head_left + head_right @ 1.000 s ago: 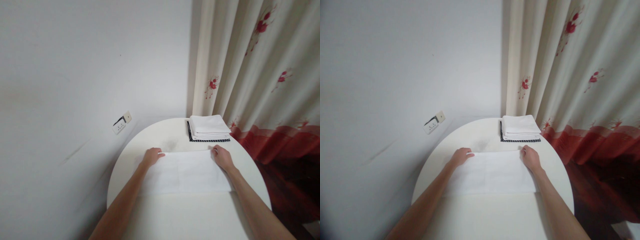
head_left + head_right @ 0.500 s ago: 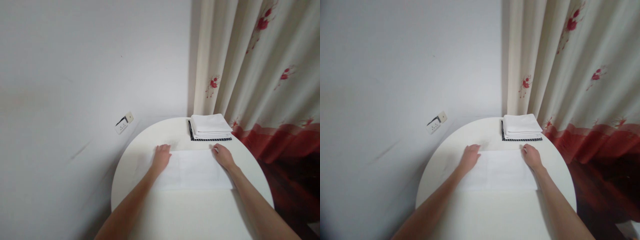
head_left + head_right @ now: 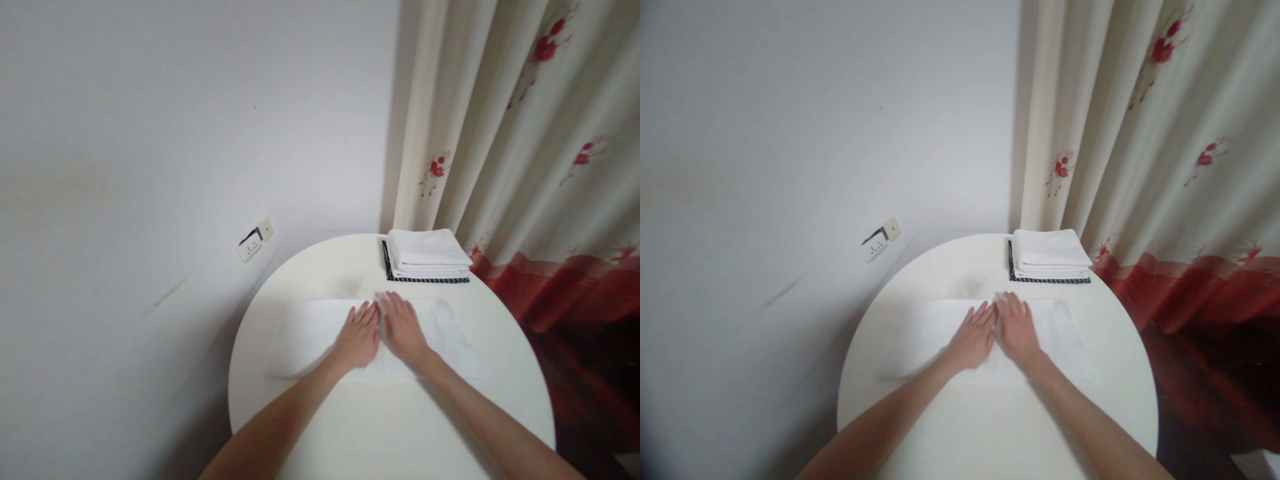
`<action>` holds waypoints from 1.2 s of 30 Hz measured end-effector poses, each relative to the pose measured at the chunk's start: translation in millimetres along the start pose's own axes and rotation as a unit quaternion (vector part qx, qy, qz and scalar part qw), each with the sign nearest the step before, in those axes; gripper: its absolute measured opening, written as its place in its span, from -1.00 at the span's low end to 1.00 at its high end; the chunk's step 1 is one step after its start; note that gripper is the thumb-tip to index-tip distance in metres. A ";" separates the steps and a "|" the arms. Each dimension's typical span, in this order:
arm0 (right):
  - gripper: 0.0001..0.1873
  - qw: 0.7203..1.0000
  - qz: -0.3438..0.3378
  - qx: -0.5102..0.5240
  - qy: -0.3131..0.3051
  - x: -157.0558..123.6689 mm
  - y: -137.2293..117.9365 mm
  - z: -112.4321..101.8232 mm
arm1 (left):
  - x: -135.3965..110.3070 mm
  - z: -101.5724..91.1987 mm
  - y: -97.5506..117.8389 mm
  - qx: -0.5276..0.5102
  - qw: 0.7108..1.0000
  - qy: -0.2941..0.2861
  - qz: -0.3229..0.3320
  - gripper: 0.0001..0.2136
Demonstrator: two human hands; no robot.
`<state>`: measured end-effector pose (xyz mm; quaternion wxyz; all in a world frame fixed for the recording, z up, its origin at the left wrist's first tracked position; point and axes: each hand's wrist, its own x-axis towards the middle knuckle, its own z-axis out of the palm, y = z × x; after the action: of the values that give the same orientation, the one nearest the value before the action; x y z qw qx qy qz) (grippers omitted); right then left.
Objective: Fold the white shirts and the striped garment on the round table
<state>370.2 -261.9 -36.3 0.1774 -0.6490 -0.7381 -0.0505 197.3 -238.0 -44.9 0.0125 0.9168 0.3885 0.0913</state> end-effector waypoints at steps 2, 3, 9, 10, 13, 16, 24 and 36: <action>-0.40 0.997 -0.024 0.029 -0.064 -2.9 -19.0 8.9 | 1.0 0.0 -1.3 -0.008 1.000 0.002 0.001 -0.47; -0.40 0.996 -0.018 0.034 -0.085 -3.6 -18.9 11.7 | 0.9 -0.4 -3.8 -0.011 1.000 0.006 0.001 -0.48; -0.33 0.992 0.093 -0.027 -0.082 -12.2 68.6 1.9 | -18.9 -8.7 -74.4 0.030 0.999 0.028 -0.036 -0.51; -0.34 0.990 0.116 -0.037 -0.073 -15.2 86.2 -0.3 | -25.7 -10.3 -94.7 0.040 0.997 0.031 -0.061 -0.51; -0.36 0.983 0.171 -0.040 -0.049 -22.5 131.1 -4.6 | -45.7 -14.6 -156.6 0.048 0.988 0.038 -0.144 -0.50; -0.44 0.980 0.195 0.017 -0.033 -21.1 165.5 -11.4 | -56.8 -21.5 -208.1 -0.019 0.984 0.030 -0.172 -0.47; -0.58 0.984 0.107 0.104 -0.093 26.1 178.2 -31.2 | -44.0 -69.2 -247.3 -0.175 0.969 -0.092 -0.150 -0.37; -0.64 0.950 0.028 0.120 -0.287 67.0 160.1 -34.4 | -24.8 -90.4 -228.6 -0.083 0.965 -0.223 -0.112 -0.50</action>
<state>526.8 -185.0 -7.3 0.0359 -0.6305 -0.7399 0.2317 1.9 -100.6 18.6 0.1849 0.8602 0.4674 -0.0859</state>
